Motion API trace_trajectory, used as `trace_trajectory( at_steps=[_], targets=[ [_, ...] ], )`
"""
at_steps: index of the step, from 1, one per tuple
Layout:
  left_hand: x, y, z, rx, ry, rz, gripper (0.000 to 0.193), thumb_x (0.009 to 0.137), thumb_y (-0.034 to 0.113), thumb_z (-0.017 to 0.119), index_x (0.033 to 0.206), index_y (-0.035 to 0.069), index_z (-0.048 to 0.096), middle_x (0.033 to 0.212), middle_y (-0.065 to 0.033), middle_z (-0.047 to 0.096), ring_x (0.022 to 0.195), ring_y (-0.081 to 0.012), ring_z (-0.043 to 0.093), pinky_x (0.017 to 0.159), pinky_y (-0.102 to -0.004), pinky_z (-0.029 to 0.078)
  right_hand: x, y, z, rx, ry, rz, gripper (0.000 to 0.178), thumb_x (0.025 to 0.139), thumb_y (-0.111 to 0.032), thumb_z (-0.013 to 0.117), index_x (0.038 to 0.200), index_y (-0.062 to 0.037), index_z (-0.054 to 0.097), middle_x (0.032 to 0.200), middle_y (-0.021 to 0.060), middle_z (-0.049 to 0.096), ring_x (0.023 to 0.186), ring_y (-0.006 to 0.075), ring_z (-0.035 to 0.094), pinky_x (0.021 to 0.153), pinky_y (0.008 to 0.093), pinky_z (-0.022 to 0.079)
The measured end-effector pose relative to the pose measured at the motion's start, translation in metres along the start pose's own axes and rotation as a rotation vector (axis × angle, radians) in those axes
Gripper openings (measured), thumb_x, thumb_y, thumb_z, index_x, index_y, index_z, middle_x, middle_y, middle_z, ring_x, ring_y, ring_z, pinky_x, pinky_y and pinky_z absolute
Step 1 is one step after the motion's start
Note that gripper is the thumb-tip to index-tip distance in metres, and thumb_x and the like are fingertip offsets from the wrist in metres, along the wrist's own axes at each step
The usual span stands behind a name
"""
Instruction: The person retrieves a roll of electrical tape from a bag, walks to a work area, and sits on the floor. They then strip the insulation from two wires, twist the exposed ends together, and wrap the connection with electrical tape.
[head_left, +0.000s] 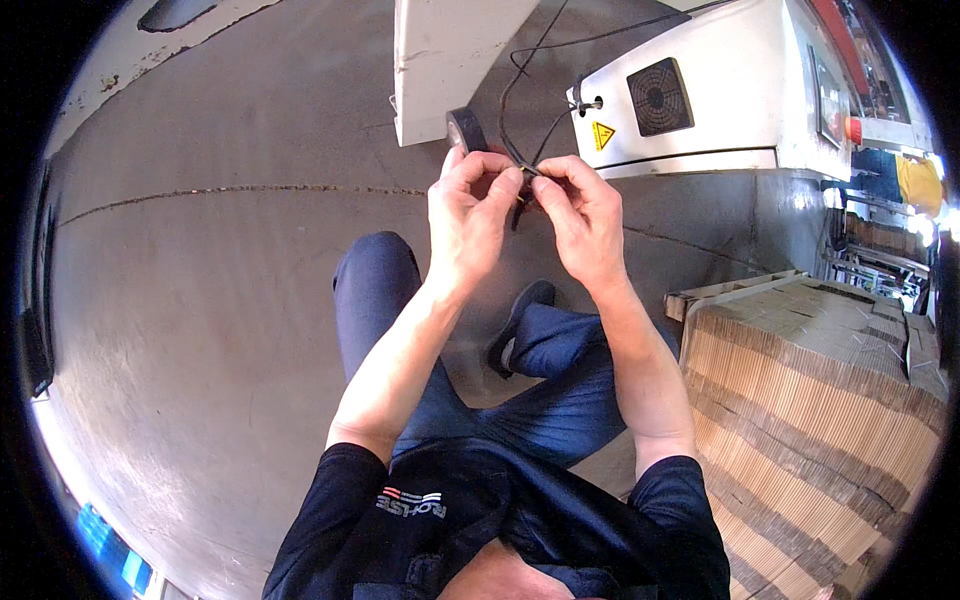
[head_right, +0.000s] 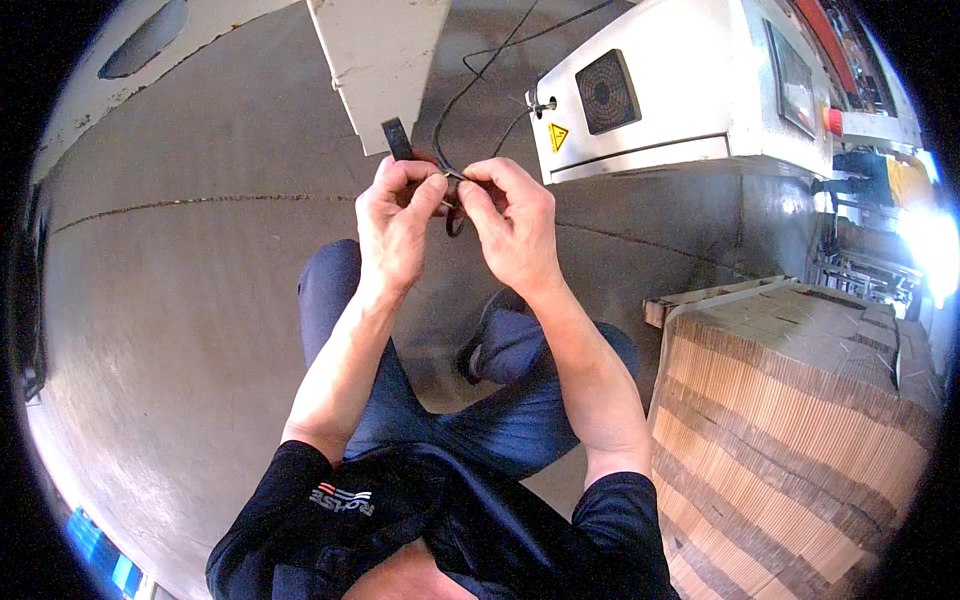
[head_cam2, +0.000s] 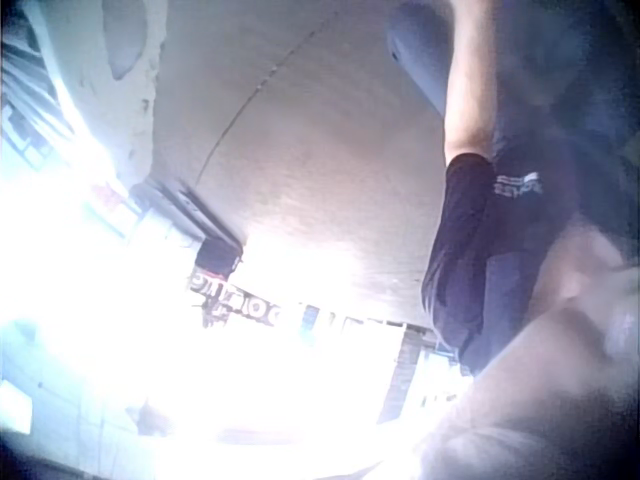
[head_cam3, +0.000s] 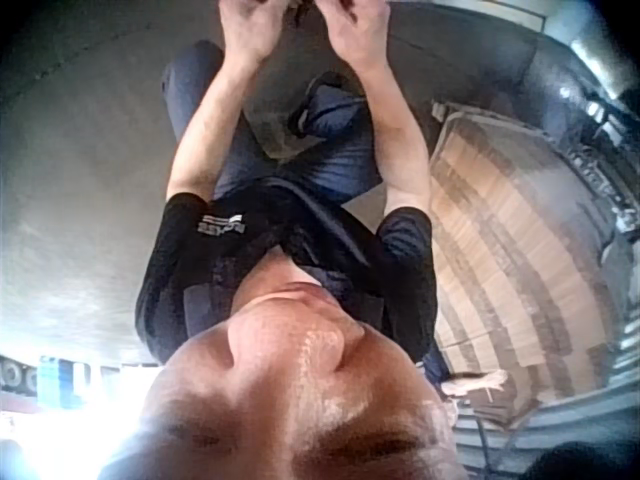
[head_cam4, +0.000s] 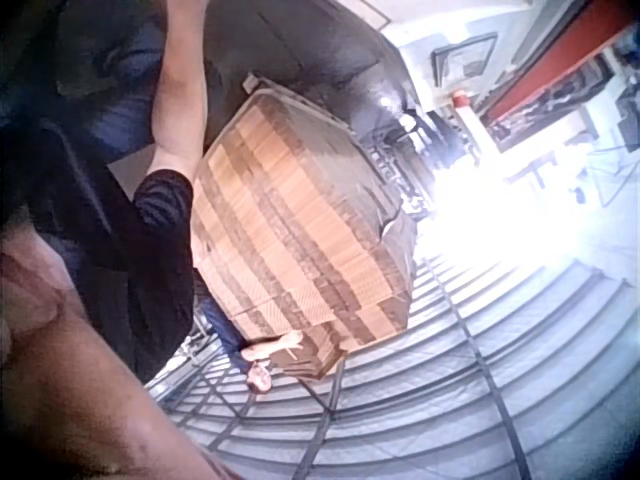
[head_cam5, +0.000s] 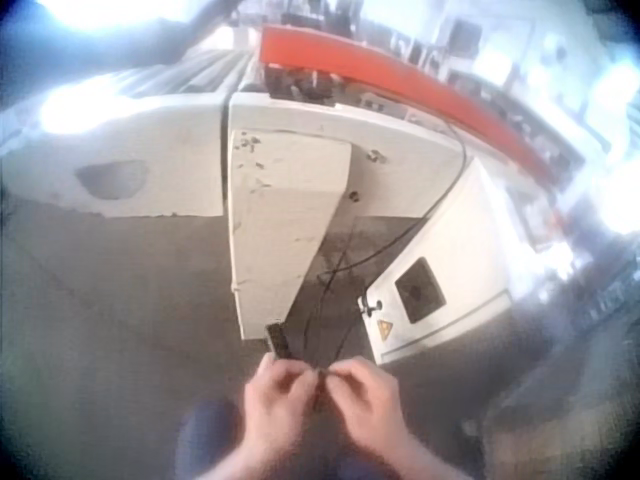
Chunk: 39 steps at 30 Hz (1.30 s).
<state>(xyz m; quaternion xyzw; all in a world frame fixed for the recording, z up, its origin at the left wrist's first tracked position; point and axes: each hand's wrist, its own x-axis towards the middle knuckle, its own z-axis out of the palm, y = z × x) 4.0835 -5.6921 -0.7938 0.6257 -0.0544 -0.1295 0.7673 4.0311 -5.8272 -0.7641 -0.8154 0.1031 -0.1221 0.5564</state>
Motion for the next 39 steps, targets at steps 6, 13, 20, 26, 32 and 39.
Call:
trace_trajectory(
  at_steps=[6, 13, 20, 26, 32, 39],
  targets=[
    [0.006, -0.006, 0.003, -0.260, -0.046, -0.156, 0.013, 0.092, 0.007, 0.068, 0.093, -0.006, 0.067, 0.096, -0.0042, 0.056, 0.076, -0.0100, 0.062, 0.068, -0.0248, 0.052, 0.004, 0.005, -0.006, 0.131, -0.040, 0.070, 0.011, 0.098, -0.008, 0.063, 0.100, 0.0021, 0.065, 0.088, 0.0014, 0.067, 0.079, 0.0054, 0.061, 0.071, 0.0229, 0.050],
    [0.008, -0.004, -0.006, -0.121, -0.166, -0.082, 0.017, 0.098, 0.006, 0.061, 0.114, -0.001, 0.058, 0.103, -0.0056, 0.061, 0.079, -0.0109, 0.067, 0.066, -0.0269, 0.054, 0.011, 0.008, -0.012, 0.211, 0.011, 0.096, 0.013, 0.101, -0.011, 0.061, 0.105, 0.0019, 0.062, 0.092, 0.0051, 0.070, 0.081, 0.0078, 0.064, 0.070, 0.0229, 0.051],
    [-0.006, 0.006, -0.027, -0.109, -0.298, 0.105, 0.053, 0.097, -0.008, 0.046, 0.144, 0.010, 0.032, 0.108, -0.0148, 0.063, 0.072, -0.0151, 0.068, 0.064, -0.0266, 0.055, 0.019, 0.006, -0.029, 0.427, 0.064, 0.136, 0.016, 0.102, -0.011, 0.056, 0.115, -0.0017, 0.053, 0.092, 0.0112, 0.070, 0.080, 0.0145, 0.067, 0.070, 0.0269, 0.052],
    [-0.005, 0.015, -0.036, -0.380, -0.393, -0.115, 0.048, 0.096, -0.001, 0.056, 0.138, 0.000, 0.033, 0.105, -0.0154, 0.066, 0.069, -0.0198, 0.071, 0.062, -0.0286, 0.057, 0.016, -0.008, -0.024, 0.417, 0.061, 0.094, 0.021, 0.102, -0.011, 0.053, 0.121, -0.0026, 0.053, 0.088, 0.0082, 0.066, 0.079, 0.0141, 0.065, 0.072, 0.0263, 0.051],
    [-0.003, 0.011, -0.035, -0.452, -0.434, -0.196, 0.032, 0.097, 0.004, 0.061, 0.126, -0.003, 0.050, 0.101, -0.0130, 0.068, 0.065, -0.0176, 0.070, 0.056, -0.0264, 0.057, 0.011, -0.019, -0.018, 0.369, -0.055, -0.032, 0.031, 0.094, -0.004, 0.066, 0.124, -0.0024, 0.057, 0.098, 0.0049, 0.060, 0.079, 0.0096, 0.063, 0.067, 0.0229, 0.049],
    [-0.011, 0.014, -0.017, 0.016, -0.202, -0.035, 0.031, 0.091, 0.001, 0.070, 0.119, -0.003, 0.057, 0.096, -0.0130, 0.074, 0.068, -0.0098, 0.067, 0.057, -0.0259, 0.054, 0.014, -0.020, -0.015, -0.036, -0.056, -0.201, 0.028, 0.081, -0.007, 0.082, 0.106, -0.0042, 0.069, 0.094, 0.0033, 0.063, 0.079, 0.0094, 0.064, 0.062, 0.0224, 0.047]
  ],
)
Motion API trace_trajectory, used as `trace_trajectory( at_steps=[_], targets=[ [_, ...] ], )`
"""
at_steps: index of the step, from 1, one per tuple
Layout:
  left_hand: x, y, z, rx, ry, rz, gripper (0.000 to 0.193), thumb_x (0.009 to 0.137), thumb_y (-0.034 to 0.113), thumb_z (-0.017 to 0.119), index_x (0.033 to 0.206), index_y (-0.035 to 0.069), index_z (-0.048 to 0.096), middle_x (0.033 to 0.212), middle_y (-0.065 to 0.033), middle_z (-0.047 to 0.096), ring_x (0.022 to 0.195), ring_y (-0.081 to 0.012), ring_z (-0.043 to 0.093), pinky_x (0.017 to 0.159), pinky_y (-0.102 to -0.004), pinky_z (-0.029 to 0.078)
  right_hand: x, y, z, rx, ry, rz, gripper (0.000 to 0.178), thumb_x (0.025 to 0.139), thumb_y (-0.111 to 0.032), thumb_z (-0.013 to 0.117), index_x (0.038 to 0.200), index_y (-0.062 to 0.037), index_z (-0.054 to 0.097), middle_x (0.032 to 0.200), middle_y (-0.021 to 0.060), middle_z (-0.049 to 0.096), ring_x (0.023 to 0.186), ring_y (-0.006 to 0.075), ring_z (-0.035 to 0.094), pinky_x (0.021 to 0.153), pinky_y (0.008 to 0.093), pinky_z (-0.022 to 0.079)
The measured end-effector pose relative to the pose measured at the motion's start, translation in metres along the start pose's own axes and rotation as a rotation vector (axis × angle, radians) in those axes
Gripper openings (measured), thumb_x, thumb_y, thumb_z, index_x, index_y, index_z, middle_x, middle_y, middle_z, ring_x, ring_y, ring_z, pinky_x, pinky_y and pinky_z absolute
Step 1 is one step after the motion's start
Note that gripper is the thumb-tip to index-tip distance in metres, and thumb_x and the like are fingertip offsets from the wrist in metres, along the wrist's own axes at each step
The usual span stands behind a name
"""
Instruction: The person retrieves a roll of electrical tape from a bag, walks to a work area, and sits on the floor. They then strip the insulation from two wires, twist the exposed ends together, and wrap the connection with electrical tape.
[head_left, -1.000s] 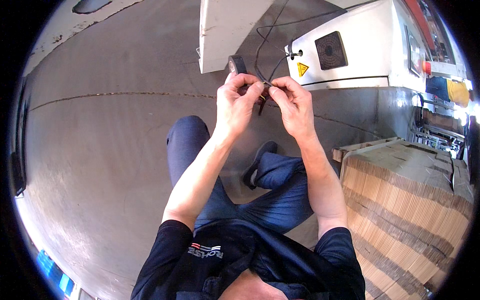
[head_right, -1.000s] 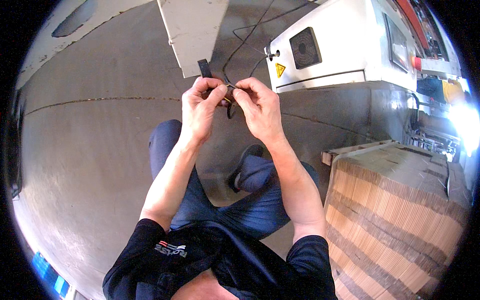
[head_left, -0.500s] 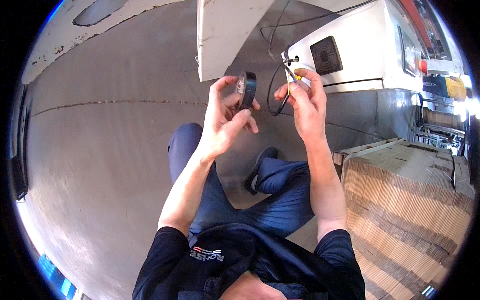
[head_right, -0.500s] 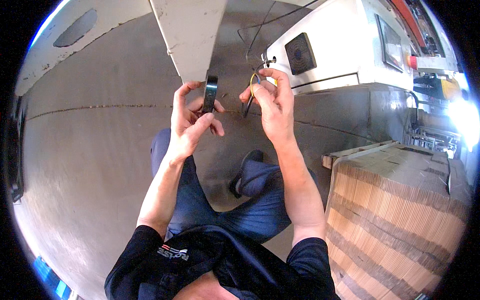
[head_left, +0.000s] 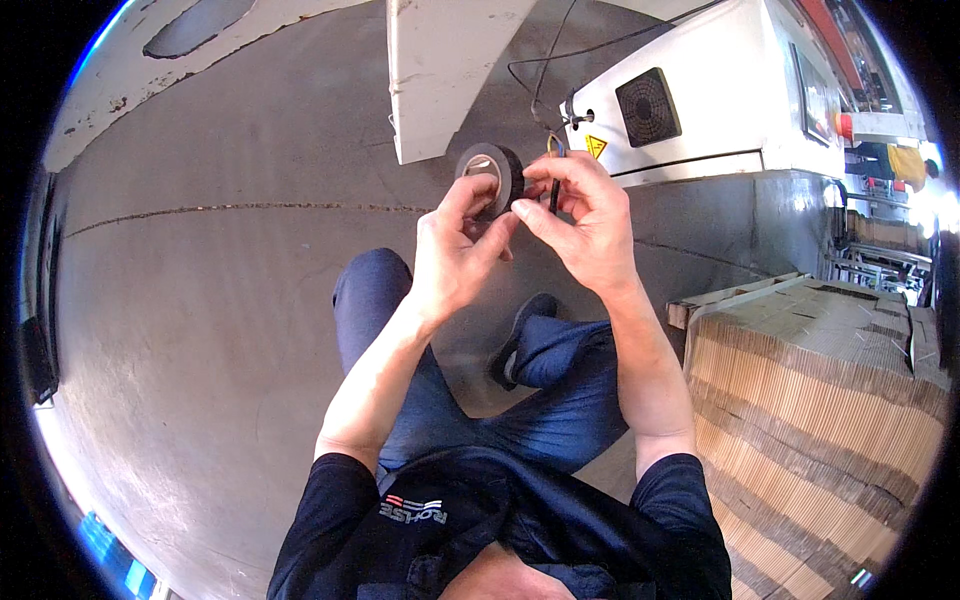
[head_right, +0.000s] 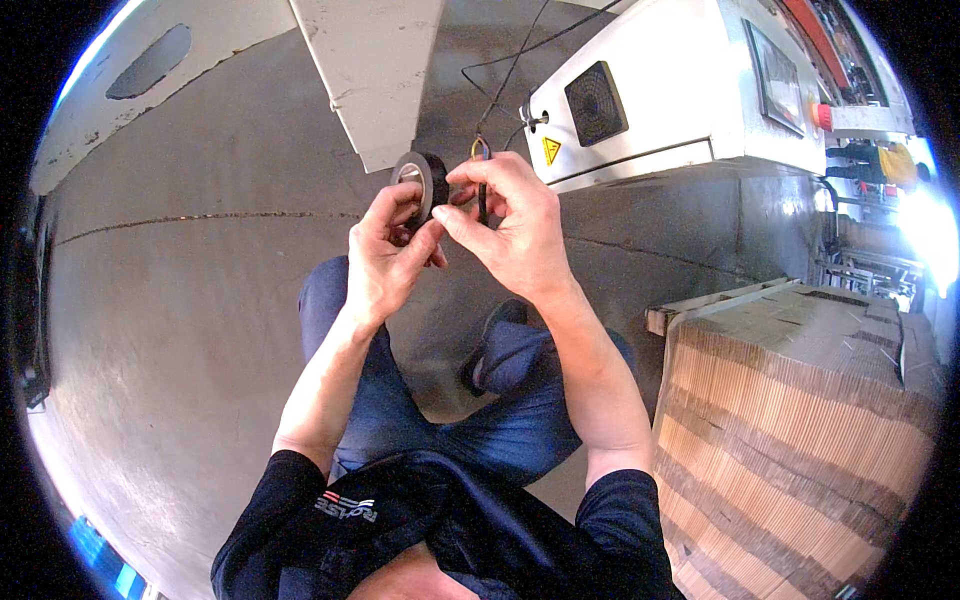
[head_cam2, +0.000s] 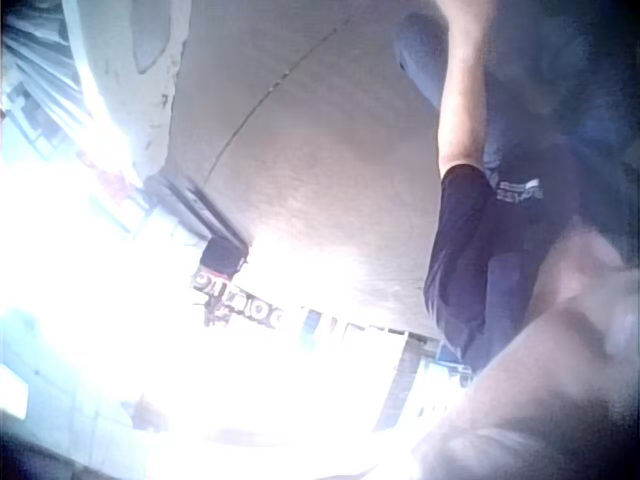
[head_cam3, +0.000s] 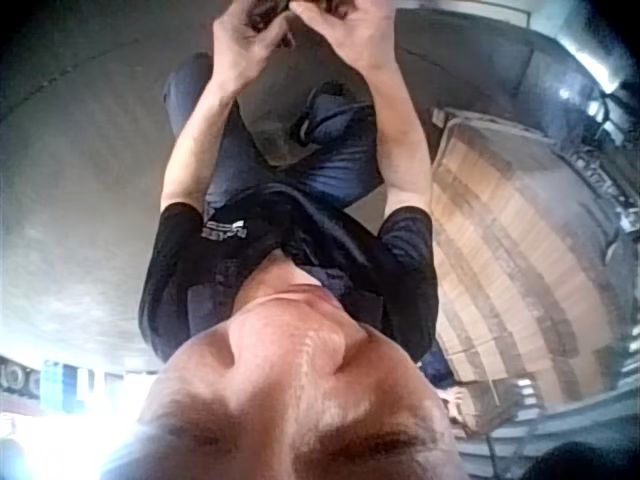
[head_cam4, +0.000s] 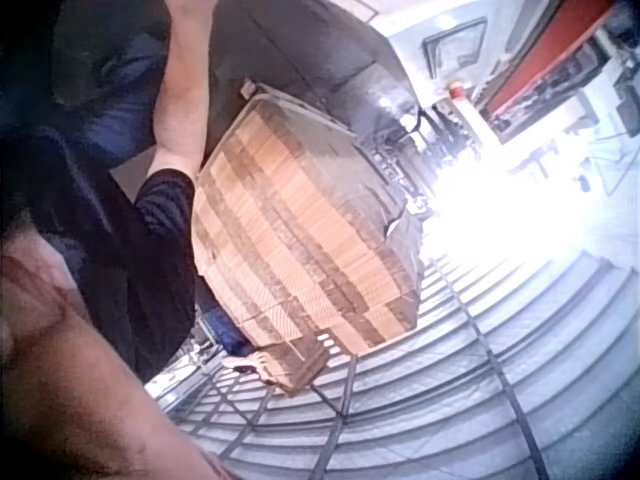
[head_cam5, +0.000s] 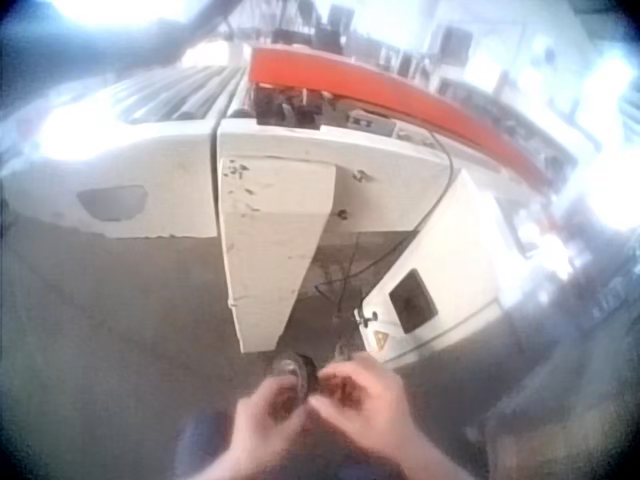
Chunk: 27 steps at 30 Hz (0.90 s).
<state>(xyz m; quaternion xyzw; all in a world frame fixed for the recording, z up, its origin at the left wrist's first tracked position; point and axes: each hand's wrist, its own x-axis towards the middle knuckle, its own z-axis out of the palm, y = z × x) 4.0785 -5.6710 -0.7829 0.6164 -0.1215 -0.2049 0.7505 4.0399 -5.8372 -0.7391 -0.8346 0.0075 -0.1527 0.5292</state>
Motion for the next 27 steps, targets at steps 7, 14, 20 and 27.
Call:
trace_trajectory(
  at_steps=[7, 14, 20, 27],
  targets=[
    [0.002, -0.011, 0.007, 0.359, 0.162, 0.278, 0.035, 0.088, 0.003, 0.072, 0.120, 0.003, 0.059, 0.095, -0.0179, 0.074, 0.070, -0.0200, 0.074, 0.060, -0.0309, 0.056, 0.000, -0.007, 0.006, -0.152, 0.039, -0.025, 0.027, 0.084, -0.004, 0.080, 0.108, 0.0006, 0.070, 0.104, 0.0060, 0.067, 0.084, 0.0092, 0.064, 0.066, 0.0216, 0.048],
    [0.004, -0.009, 0.011, 0.407, 0.193, 0.261, 0.035, 0.086, 0.003, 0.073, 0.118, 0.005, 0.060, 0.089, -0.0190, 0.073, 0.071, -0.0259, 0.075, 0.060, -0.0338, 0.057, 0.001, -0.007, 0.012, -0.252, 0.130, -0.160, 0.019, 0.083, -0.002, 0.079, 0.100, -0.0016, 0.071, 0.094, 0.0100, 0.069, 0.075, 0.0173, 0.068, 0.064, 0.0291, 0.055],
    [0.003, -0.008, 0.012, 0.449, 0.184, 0.308, 0.036, 0.086, 0.005, 0.073, 0.119, 0.003, 0.059, 0.089, -0.0192, 0.072, 0.070, -0.0237, 0.075, 0.060, -0.0324, 0.057, 0.002, -0.006, 0.009, -0.224, 0.132, -0.100, 0.015, 0.085, -0.004, 0.078, 0.098, -0.0012, 0.071, 0.093, 0.0083, 0.070, 0.073, 0.0143, 0.066, 0.063, 0.0282, 0.053],
    [0.003, 0.001, 0.003, -0.212, -0.042, -0.110, 0.035, 0.097, 0.006, 0.064, 0.129, -0.004, 0.053, 0.103, -0.0162, 0.073, 0.067, -0.0164, 0.071, 0.055, -0.0261, 0.054, -0.002, 0.001, 0.008, 0.028, 0.095, 0.124, 0.012, 0.088, -0.003, 0.074, 0.099, -0.0011, 0.072, 0.088, 0.0026, 0.069, 0.070, 0.0063, 0.059, 0.061, 0.0235, 0.047]
  ],
)
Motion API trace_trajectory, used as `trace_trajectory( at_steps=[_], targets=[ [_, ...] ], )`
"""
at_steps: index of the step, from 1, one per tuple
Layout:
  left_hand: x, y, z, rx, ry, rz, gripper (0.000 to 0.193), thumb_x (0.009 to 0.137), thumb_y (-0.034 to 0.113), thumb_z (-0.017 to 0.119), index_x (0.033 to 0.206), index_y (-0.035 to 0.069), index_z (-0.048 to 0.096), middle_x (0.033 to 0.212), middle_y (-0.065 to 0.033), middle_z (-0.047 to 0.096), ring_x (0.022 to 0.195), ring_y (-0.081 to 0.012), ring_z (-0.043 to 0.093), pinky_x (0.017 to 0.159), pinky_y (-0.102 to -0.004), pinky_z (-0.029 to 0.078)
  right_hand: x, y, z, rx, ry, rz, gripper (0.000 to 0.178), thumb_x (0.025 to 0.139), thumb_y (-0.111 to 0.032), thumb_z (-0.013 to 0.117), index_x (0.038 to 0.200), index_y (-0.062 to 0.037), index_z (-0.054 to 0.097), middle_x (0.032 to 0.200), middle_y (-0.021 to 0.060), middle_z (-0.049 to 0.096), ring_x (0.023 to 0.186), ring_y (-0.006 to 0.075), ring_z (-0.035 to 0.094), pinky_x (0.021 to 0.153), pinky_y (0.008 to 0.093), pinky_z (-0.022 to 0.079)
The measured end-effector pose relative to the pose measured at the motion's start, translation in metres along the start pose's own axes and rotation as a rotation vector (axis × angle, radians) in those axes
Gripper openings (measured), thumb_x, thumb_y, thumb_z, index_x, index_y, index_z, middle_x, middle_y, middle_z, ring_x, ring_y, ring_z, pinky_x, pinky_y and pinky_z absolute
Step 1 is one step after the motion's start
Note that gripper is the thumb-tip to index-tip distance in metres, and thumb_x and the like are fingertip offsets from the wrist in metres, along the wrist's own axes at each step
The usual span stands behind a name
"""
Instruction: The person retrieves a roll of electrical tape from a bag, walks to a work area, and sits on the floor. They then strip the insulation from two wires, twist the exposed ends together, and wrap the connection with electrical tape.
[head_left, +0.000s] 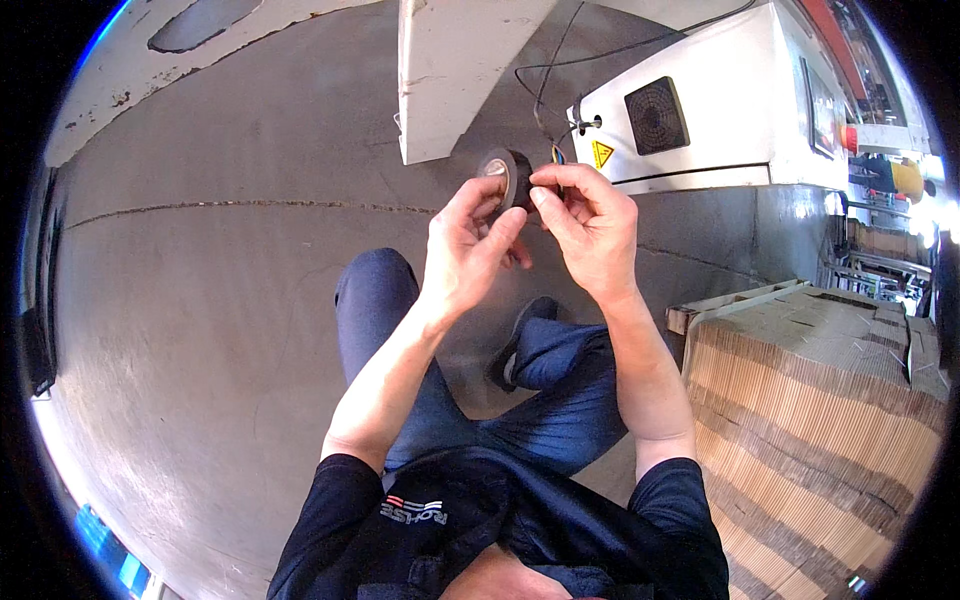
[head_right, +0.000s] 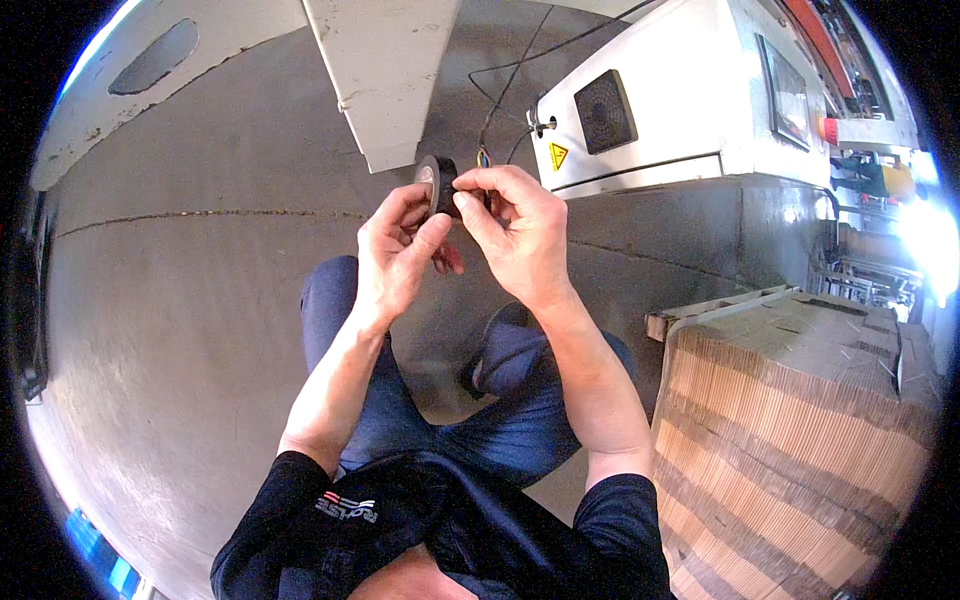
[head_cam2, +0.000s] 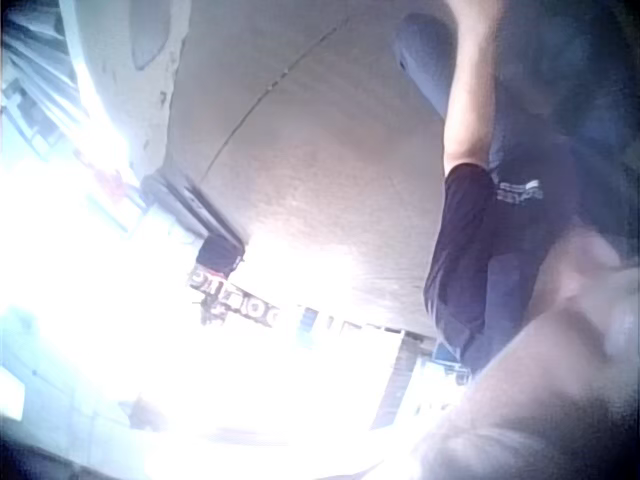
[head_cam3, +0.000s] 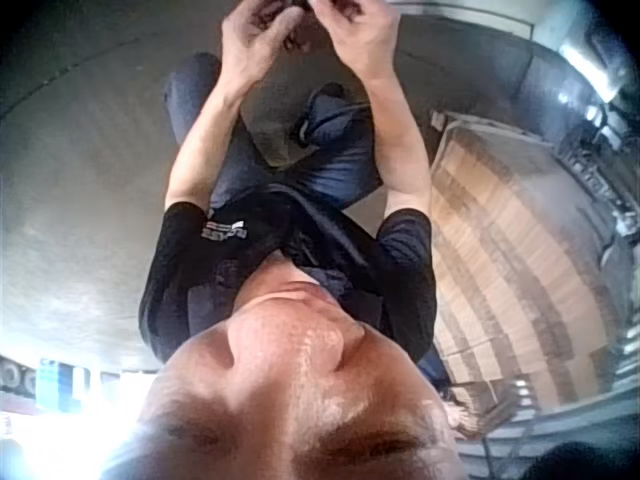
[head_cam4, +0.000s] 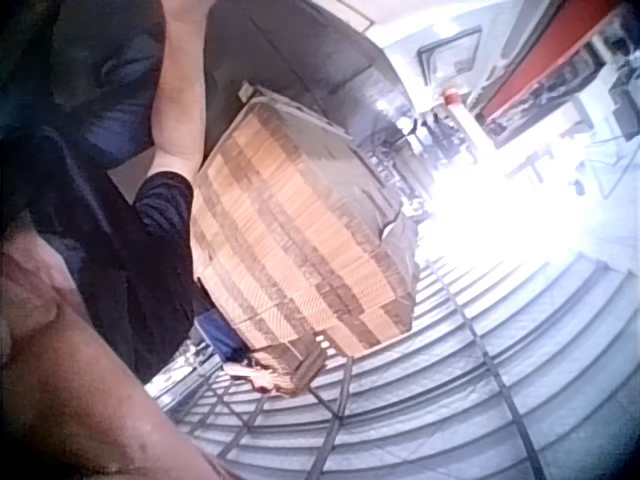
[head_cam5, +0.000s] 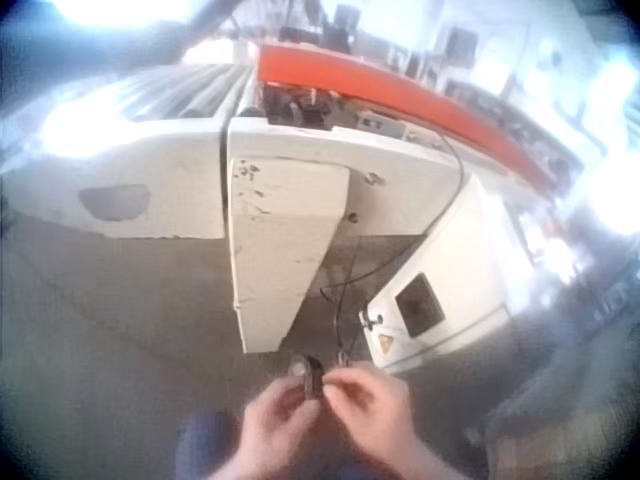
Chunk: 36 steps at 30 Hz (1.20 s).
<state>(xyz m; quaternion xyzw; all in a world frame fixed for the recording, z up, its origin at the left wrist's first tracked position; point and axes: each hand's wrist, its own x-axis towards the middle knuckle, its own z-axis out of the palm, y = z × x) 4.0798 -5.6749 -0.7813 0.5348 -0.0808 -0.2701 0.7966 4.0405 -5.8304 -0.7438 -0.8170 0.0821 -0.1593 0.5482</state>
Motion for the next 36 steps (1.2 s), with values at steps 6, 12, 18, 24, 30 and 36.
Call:
trace_trajectory(
  at_steps=[6, 12, 18, 24, 30, 36],
  targets=[
    [0.003, -0.004, -0.017, -0.361, -0.181, -0.119, 0.033, 0.103, 0.013, 0.056, 0.129, -0.007, 0.053, 0.104, -0.0186, 0.071, 0.057, -0.0195, 0.069, 0.047, -0.0250, 0.054, 0.002, -0.003, -0.002, 0.005, -0.002, 0.005, 0.014, 0.088, -0.004, 0.075, 0.102, -0.0010, 0.072, 0.087, 0.0027, 0.069, 0.069, 0.0059, 0.058, 0.060, 0.0226, 0.045],
    [0.003, -0.007, -0.021, -0.548, -0.276, -0.181, 0.035, 0.103, 0.017, 0.057, 0.129, -0.007, 0.053, 0.101, -0.0214, 0.069, 0.055, -0.0214, 0.068, 0.044, -0.0254, 0.054, 0.004, -0.007, -0.011, -0.096, -0.060, -0.022, 0.015, 0.086, -0.005, 0.076, 0.101, -0.0012, 0.073, 0.083, 0.0031, 0.067, 0.069, 0.0067, 0.058, 0.060, 0.0223, 0.045],
    [0.000, 0.005, -0.015, -0.128, -0.193, -0.131, 0.033, 0.102, 0.011, 0.058, 0.130, -0.006, 0.052, 0.101, -0.0162, 0.071, 0.056, -0.0154, 0.067, 0.047, -0.0231, 0.050, 0.005, -0.011, -0.013, -0.145, -0.115, -0.085, 0.018, 0.084, -0.006, 0.079, 0.100, -0.0017, 0.073, 0.083, 0.0054, 0.067, 0.067, 0.0098, 0.061, 0.057, 0.0257, 0.047],
    [-0.005, 0.012, -0.010, 0.164, -0.131, -0.051, 0.033, 0.098, 0.010, 0.064, 0.126, -0.006, 0.055, 0.102, -0.0158, 0.072, 0.057, -0.0128, 0.066, 0.051, -0.0243, 0.050, 0.008, -0.012, -0.017, -0.254, -0.147, -0.103, 0.017, 0.083, -0.004, 0.080, 0.100, -0.0018, 0.074, 0.081, 0.0030, 0.068, 0.069, 0.0062, 0.057, 0.060, 0.0224, 0.043],
    [-0.003, 0.012, -0.014, 0.381, -0.111, 0.073, 0.033, 0.094, 0.009, 0.068, 0.121, -0.008, 0.058, 0.090, -0.0174, 0.073, 0.058, -0.0144, 0.068, 0.056, -0.0284, 0.052, 0.009, -0.005, -0.016, -0.228, -0.164, -0.220, 0.015, 0.086, 0.000, 0.077, 0.100, 0.0030, 0.073, 0.079, 0.0068, 0.068, 0.062, 0.0102, 0.062, 0.055, 0.0242, 0.047],
    [-0.001, 0.014, -0.016, 0.402, -0.125, 0.074, 0.033, 0.094, 0.009, 0.068, 0.120, -0.007, 0.058, 0.090, -0.0168, 0.073, 0.059, -0.0153, 0.069, 0.056, -0.0282, 0.052, 0.010, -0.002, -0.013, -0.253, -0.146, -0.299, 0.011, 0.087, 0.002, 0.074, 0.098, 0.0036, 0.072, 0.075, 0.0075, 0.067, 0.060, 0.0112, 0.063, 0.052, 0.0246, 0.047]
  ],
)
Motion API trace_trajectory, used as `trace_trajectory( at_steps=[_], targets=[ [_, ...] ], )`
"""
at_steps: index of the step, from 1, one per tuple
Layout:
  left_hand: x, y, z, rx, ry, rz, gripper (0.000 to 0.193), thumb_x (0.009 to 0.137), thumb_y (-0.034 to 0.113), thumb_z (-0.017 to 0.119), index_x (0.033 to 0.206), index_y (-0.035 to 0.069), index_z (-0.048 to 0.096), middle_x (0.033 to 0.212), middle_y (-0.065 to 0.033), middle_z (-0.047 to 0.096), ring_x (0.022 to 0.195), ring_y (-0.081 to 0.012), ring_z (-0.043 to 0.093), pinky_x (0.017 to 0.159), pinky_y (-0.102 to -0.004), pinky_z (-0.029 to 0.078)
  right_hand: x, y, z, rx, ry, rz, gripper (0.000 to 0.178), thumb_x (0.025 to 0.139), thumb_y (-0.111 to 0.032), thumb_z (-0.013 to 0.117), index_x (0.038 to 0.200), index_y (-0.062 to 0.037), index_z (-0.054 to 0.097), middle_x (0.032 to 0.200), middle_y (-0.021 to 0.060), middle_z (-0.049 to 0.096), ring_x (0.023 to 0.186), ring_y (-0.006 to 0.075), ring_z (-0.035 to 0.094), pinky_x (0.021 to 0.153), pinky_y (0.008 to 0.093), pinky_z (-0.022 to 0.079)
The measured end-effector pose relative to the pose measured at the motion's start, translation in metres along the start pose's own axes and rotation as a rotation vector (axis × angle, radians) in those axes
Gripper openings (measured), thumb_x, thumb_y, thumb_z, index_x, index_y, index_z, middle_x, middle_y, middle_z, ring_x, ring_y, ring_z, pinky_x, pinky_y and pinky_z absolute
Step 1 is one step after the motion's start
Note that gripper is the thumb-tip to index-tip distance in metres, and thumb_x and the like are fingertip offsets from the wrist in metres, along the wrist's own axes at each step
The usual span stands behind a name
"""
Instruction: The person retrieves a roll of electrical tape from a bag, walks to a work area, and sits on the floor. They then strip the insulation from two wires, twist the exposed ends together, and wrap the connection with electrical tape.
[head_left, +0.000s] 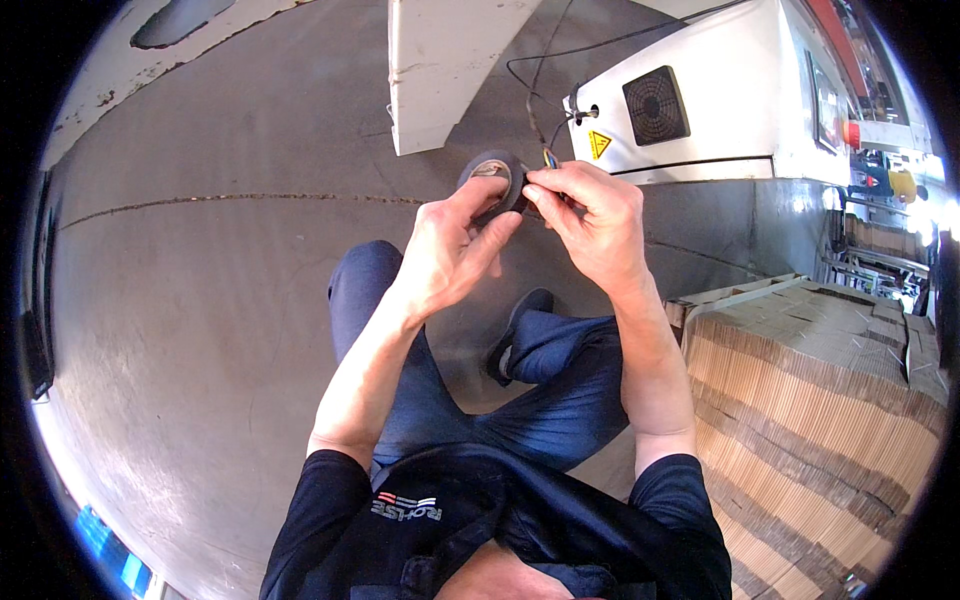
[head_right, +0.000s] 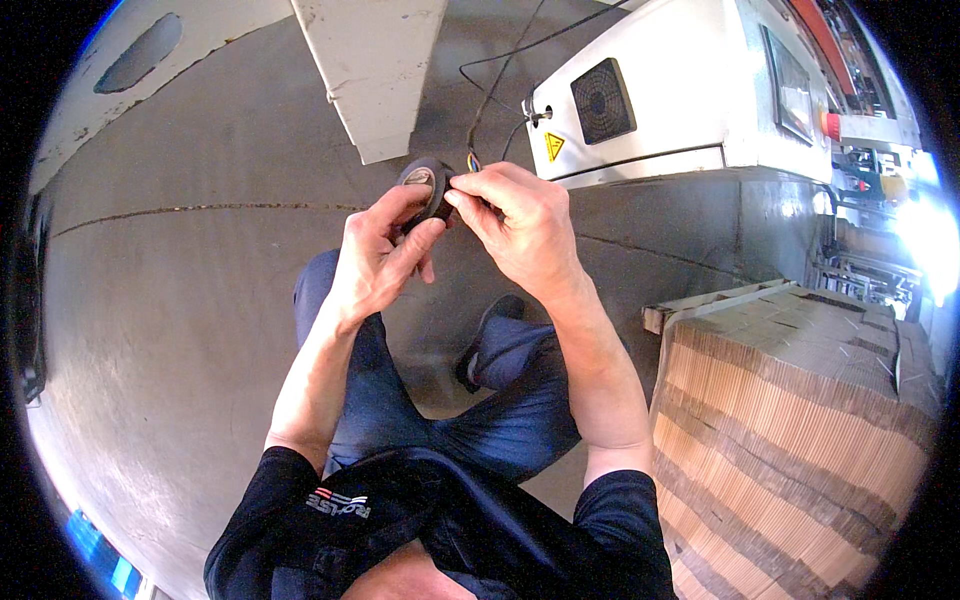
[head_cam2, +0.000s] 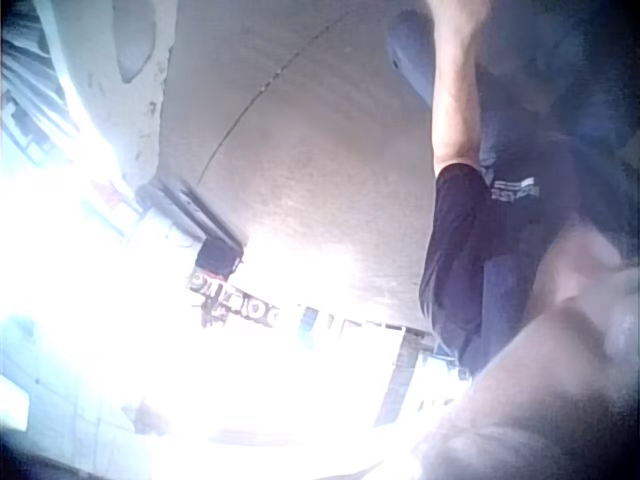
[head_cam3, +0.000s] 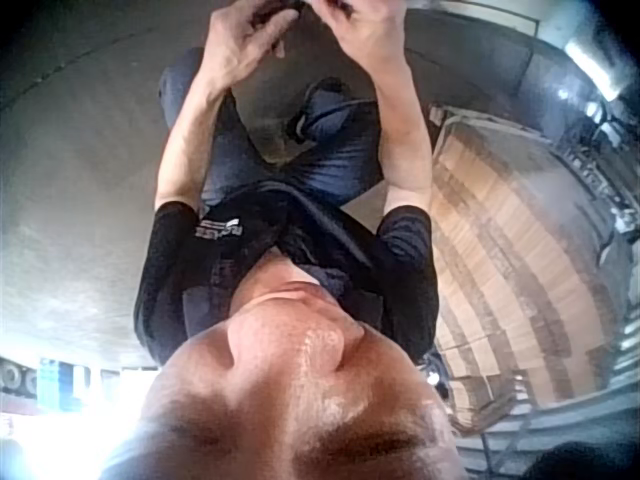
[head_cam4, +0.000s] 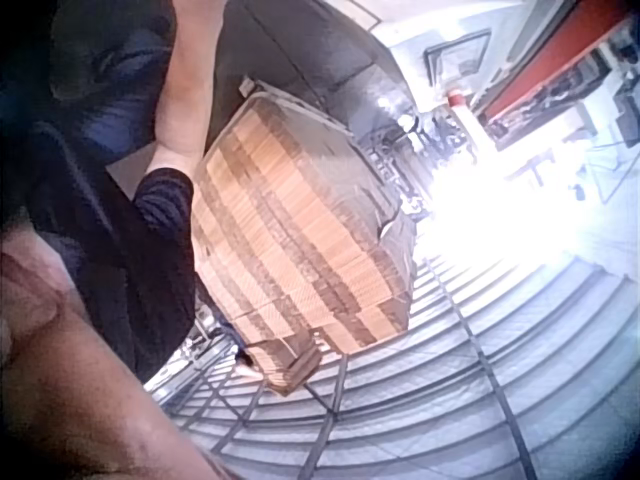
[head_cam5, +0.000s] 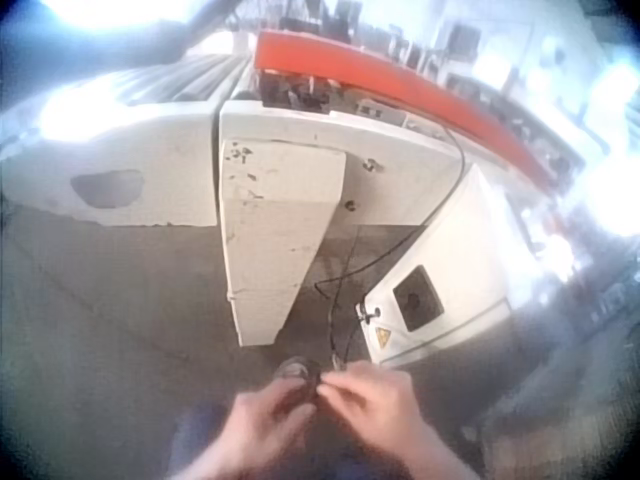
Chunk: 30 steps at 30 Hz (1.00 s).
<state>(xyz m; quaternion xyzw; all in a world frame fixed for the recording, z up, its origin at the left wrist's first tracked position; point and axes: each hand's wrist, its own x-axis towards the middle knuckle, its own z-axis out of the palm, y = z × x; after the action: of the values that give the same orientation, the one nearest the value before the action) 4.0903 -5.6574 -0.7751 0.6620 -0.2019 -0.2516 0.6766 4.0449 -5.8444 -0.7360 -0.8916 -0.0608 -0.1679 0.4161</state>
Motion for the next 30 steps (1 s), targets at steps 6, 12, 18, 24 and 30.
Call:
trace_trajectory(
  at_steps=[6, 12, 18, 24, 30],
  targets=[
    [-0.001, -0.002, -0.001, -0.010, 0.008, 0.011, 0.032, 0.094, 0.009, 0.068, 0.120, -0.008, 0.058, 0.093, -0.0180, 0.073, 0.059, -0.0153, 0.069, 0.056, -0.0276, 0.053, -0.001, 0.000, 0.004, -0.028, 0.005, 0.010, 0.010, 0.087, 0.003, 0.074, 0.097, 0.0030, 0.072, 0.074, 0.0077, 0.066, 0.060, 0.0113, 0.063, 0.051, 0.0253, 0.047],
    [-0.002, -0.009, -0.002, -0.050, 0.019, -0.002, 0.035, 0.094, 0.008, 0.068, 0.123, -0.008, 0.057, 0.095, -0.0185, 0.073, 0.060, -0.0146, 0.069, 0.056, -0.0277, 0.053, 0.002, -0.004, 0.009, -0.096, 0.023, -0.062, 0.009, 0.087, 0.003, 0.073, 0.096, 0.0015, 0.072, 0.075, 0.0079, 0.067, 0.062, 0.0109, 0.065, 0.053, 0.0256, 0.049],
    [-0.008, 0.003, -0.001, -0.115, 0.037, -0.058, 0.034, 0.094, 0.007, 0.068, 0.123, -0.007, 0.057, 0.095, -0.0188, 0.073, 0.060, -0.0140, 0.068, 0.055, -0.0280, 0.053, -0.001, -0.012, 0.007, 0.084, -0.007, 0.157, 0.015, 0.085, 0.001, 0.074, 0.099, -0.0001, 0.070, 0.080, 0.0129, 0.068, 0.068, 0.0243, 0.069, 0.058, 0.0323, 0.053],
    [-0.007, 0.002, 0.000, -0.004, 0.079, -0.051, 0.033, 0.093, 0.009, 0.069, 0.122, -0.004, 0.059, 0.095, -0.0196, 0.073, 0.064, -0.0184, 0.070, 0.060, -0.0313, 0.054, -0.003, -0.018, 0.009, -0.152, 0.013, -0.035, 0.020, 0.083, 0.000, 0.077, 0.102, 0.0004, 0.071, 0.083, 0.0127, 0.069, 0.068, 0.0222, 0.068, 0.058, 0.0309, 0.053],
    [-0.008, -0.008, 0.004, 0.155, 0.102, 0.022, 0.035, 0.088, 0.014, 0.073, 0.120, 0.001, 0.062, 0.095, -0.0229, 0.071, 0.079, -0.0331, 0.072, 0.072, -0.0381, 0.056, -0.004, -0.017, 0.007, -0.226, 0.031, -0.105, 0.015, 0.083, -0.001, 0.076, 0.096, -0.0029, 0.069, 0.081, 0.0119, 0.067, 0.068, 0.0294, 0.068, 0.058, 0.0373, 0.053]
  ],
)
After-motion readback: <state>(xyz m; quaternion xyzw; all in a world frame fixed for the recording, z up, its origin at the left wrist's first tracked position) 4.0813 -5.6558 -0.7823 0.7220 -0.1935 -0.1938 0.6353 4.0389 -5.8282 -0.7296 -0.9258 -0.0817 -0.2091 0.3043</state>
